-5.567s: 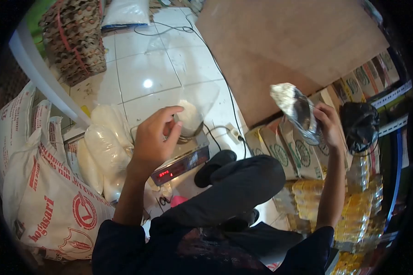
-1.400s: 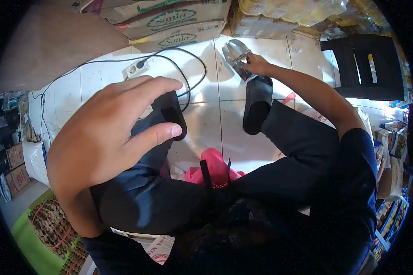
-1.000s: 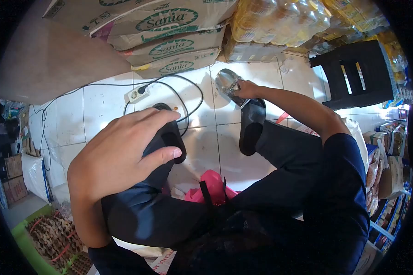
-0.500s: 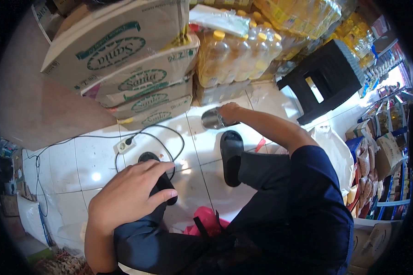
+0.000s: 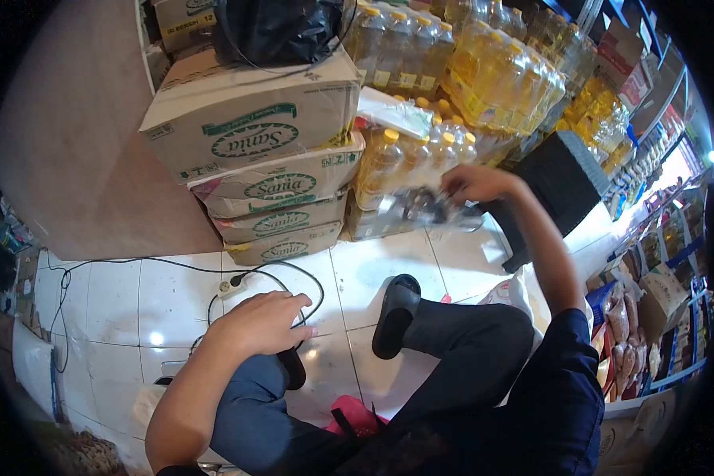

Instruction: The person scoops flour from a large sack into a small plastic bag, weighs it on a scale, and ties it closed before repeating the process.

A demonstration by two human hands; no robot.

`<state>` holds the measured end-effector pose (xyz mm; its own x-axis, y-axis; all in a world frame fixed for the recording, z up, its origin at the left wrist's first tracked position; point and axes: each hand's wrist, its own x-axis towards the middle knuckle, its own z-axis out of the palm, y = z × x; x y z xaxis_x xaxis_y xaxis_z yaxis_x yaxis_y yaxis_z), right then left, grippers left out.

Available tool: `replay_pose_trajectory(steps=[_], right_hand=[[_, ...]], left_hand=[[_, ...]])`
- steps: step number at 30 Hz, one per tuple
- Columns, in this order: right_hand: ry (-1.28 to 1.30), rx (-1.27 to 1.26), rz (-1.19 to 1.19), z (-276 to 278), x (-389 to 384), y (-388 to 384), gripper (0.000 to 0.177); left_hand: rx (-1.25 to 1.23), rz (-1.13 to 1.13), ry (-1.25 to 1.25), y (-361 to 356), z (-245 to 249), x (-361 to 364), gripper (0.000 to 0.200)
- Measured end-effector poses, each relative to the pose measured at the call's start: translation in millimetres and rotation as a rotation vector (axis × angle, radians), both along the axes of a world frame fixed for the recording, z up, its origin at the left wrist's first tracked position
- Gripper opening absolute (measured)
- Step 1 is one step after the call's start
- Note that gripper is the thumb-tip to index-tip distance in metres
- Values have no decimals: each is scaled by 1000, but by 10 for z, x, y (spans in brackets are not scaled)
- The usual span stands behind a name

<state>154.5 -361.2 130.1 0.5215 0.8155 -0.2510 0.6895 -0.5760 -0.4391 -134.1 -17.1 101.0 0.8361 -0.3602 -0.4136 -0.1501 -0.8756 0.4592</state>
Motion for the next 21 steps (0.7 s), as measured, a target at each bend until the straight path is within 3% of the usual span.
replay_pose_trajectory(steps=[1, 3, 6, 9, 14, 19, 21], right_hand=[[-83, 88, -65, 238, 44, -136, 18], [15, 300, -301, 624, 168, -332, 23], [-213, 394, -624, 782, 663, -510, 27], [-661, 257, -768, 705, 829, -285, 27], [-881, 208, -925, 104, 1514, 8, 25], [-763, 336, -940, -141, 1499, 191, 38], [-1105, 297, -974, 22, 947, 394, 45]], left_hand=[[10, 0, 17, 13, -23, -11, 49], [34, 5, 13, 35, -53, -46, 50], [51, 15, -41, 85, -138, -121, 48], [99, 39, -32, 68, -127, -179, 48], [166, 76, 2, 139, -361, -186, 49], [226, 115, 70, 186, -380, -243, 50], [227, 143, 78, 191, -348, -286, 49]])
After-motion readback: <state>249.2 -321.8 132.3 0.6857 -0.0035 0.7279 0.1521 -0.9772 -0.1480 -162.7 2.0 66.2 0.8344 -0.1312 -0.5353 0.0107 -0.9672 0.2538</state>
